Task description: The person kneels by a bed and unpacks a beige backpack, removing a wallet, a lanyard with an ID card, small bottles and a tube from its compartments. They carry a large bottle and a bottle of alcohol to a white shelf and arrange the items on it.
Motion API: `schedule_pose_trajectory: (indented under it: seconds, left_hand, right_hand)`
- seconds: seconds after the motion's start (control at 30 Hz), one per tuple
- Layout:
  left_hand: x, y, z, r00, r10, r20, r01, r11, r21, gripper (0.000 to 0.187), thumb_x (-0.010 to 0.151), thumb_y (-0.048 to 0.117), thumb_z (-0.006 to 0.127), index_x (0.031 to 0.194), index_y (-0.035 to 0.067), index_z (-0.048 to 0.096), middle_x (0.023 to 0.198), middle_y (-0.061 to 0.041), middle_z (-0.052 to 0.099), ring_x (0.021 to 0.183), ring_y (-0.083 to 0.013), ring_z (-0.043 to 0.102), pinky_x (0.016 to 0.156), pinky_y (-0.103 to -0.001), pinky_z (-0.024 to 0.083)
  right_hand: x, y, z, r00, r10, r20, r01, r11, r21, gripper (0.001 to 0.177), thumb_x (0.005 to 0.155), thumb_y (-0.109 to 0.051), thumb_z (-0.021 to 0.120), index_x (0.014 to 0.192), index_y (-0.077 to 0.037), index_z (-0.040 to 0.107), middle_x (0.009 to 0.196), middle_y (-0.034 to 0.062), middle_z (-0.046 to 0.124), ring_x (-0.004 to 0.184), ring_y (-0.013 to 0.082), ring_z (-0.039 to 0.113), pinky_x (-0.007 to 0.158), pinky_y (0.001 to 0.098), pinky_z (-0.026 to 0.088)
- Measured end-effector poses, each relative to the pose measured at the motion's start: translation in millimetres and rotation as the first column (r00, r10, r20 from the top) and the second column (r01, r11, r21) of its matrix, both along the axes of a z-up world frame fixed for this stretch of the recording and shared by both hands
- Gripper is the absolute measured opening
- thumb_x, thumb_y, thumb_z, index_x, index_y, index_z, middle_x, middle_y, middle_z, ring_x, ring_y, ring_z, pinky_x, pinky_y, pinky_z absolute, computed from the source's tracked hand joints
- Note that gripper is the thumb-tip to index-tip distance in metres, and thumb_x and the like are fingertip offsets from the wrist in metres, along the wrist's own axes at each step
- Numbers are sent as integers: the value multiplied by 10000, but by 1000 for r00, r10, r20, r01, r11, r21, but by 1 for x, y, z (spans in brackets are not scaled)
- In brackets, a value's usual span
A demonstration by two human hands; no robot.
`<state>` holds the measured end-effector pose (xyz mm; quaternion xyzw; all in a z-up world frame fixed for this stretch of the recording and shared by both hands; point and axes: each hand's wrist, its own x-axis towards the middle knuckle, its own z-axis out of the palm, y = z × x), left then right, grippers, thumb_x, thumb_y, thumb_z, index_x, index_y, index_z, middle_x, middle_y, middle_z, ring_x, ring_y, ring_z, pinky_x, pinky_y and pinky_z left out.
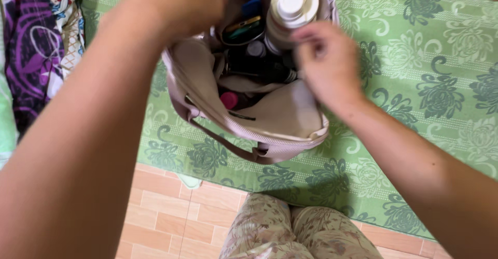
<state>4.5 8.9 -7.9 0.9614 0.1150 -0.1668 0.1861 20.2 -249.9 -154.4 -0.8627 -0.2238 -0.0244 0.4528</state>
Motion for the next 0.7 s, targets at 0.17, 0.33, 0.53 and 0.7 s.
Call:
schedule_pose_trajectory:
  seconds: [0.17,0.33,0.53,0.7]
  left_hand:
    - [36,28,-52,988,93,124,-84,993,-78,696,809,422,810,1377,108,558,1206,-177,683,1051,-317,686,895,-422,541]
    - [56,36,-93,979,195,-55,-202,959,-200,692,863,480,700,1463,179,532,1248,-172,707,1056,-321,701,926,-449,566]
    - [45,47,-78,886,261,-383,-347,921,-175,525,1053,477,391,1522,262,489,1249,-179,719,898,-241,593,634,-380,459]
    - [6,43,-45,816,361,-451,-557,700,-448,471,1069,439,375,1450,210,531,1234,-190,635,769,-164,544,543,-287,491]
  right_hand:
    - [55,-39,-40,601,-333,-727,633,753,178,265,955,-186,732,1168,-137,583,986,8,692,733,118,624,619,293,523]
    - [70,-39,-37,360,53,-932,613,739,279,229,991,-176,722,1187,-184,604,857,-4,562,649,112,488,570,285,456]
    - [25,-36,-5,572,-31,-819,534,772,344,207,1011,-113,608,1211,-121,659,888,-32,613,682,73,521,647,277,521]
    - [14,-40,10,566,23,-824,622,644,445,362,960,-35,521,1255,-209,640,922,-36,663,696,75,531,635,264,454]
